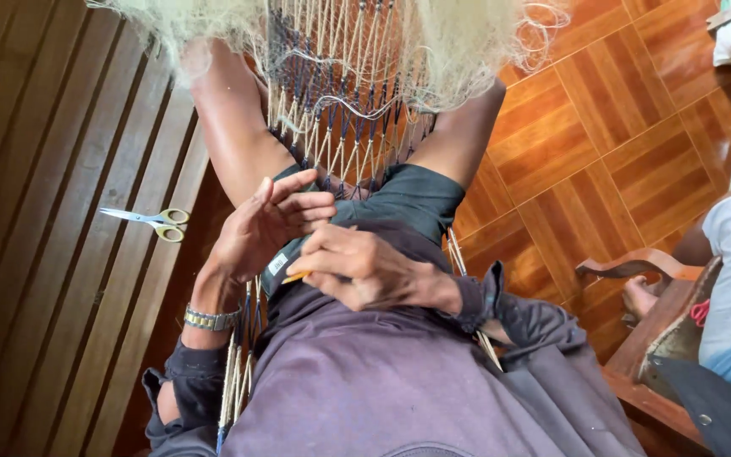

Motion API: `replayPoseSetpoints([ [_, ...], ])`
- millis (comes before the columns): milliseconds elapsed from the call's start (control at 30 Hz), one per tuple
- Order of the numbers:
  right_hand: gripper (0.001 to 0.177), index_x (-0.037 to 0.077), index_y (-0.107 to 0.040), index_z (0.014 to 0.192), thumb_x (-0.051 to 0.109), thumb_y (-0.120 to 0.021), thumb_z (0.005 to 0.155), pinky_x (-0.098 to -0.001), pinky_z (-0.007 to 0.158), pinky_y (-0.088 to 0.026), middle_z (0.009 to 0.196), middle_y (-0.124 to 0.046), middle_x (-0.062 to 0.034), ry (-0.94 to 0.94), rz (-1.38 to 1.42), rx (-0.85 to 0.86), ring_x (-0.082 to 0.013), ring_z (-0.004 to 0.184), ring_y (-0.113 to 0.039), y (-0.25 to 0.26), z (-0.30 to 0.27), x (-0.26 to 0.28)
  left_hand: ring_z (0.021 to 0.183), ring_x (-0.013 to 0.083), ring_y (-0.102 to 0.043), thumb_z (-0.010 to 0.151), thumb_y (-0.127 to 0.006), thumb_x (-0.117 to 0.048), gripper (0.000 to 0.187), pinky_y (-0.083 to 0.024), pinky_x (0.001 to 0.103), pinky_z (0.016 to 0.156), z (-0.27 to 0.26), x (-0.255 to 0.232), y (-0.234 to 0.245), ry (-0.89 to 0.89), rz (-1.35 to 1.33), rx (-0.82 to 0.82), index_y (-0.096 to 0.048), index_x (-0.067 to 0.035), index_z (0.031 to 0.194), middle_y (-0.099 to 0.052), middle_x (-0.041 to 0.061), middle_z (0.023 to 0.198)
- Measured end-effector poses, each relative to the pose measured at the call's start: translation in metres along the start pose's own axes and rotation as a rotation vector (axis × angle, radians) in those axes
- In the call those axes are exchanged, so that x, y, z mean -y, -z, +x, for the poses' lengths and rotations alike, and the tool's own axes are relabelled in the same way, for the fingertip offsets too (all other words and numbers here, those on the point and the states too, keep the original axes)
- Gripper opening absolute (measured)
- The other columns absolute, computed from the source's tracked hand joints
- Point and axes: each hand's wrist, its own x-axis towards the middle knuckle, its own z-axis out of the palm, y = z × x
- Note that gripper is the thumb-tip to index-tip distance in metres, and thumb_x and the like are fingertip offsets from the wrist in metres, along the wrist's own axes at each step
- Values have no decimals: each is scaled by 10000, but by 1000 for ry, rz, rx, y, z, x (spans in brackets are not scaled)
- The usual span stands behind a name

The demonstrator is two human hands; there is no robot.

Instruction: A person is sitting and manually weaving or repairing a large fishing net using a small wooden shuttle.

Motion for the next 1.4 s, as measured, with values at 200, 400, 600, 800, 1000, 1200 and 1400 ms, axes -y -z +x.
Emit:
replayPoseSetpoints([
  [200, 178, 129, -743, 1103, 247, -630, 1030, -419, 899, -492, 1138, -604, -110, 134, -442, -160, -319, 1027, -621, -28, 18, -2, 1243, 335, -629, 1039, -180, -613, 826, -513, 508, 1045, -23, 37, 15, -283, 104, 25, -224, -24, 1616, -606, 263, 1351],
  [400, 175, 144, -765, 1011, 309, -738, 959, -361, 782, -449, 1090, -600, -33, 31, -402, -161, -215, 879, -564, -31, 38, -20, 1065, 193, -675, 1030, -183, -635, 803, -600, 394, 897, -53, 17, -21, -299, 354, -313, -535, -11, 1389, -606, 107, 1284],
  [600, 345, 147, -771, 1221, 341, -680, 951, -309, 780, -531, 1136, -609, -91, 175, -253, -235, -187, 840, -539, -16, 10, -28, 576, 168, -483, 1058, -586, -114, 407, -484, 250, 629, -69, 14, -6, -678, 564, -584, -560, -45, 657, -544, 79, 628],
  [800, 167, 98, -735, 930, 223, -646, 996, -337, 609, -485, 772, -617, -58, 143, -232, 36, -253, 632, -563, -33, 11, -49, 568, 110, -323, 1105, -522, -68, 484, -348, 239, 602, -78, 8, 11, -838, 607, -821, -442, -83, 629, -397, 28, 587],
  [1000, 48, 93, -679, 900, 129, -710, 892, -369, 744, -479, 929, -601, -72, 165, -464, 270, -271, 860, -581, -104, 3, -124, 869, 115, -592, 1116, -446, -187, 338, -425, 191, 672, -73, -6, 3, -901, 482, -819, -650, -19, 905, -651, 200, 1210],
  [1200, 306, 55, -577, 1129, 250, -586, 893, -361, 874, -506, 1245, -555, -120, -28, -368, 454, -311, 1060, -566, -179, 50, -170, 386, 151, -443, 1136, -404, -232, 475, -338, 207, 382, -56, 3, 30, -973, 124, -709, -462, -67, 695, -449, 91, 496],
  [1400, 332, 107, -630, 1243, 175, -524, 936, -320, 542, -578, 934, -582, -182, -548, -167, 367, -363, 530, -584, -240, 69, -193, 500, 27, -299, 1137, -434, -215, 360, -203, 149, 448, -57, 22, 46, -749, 243, -849, -415, -140, 785, -300, -53, 617],
])
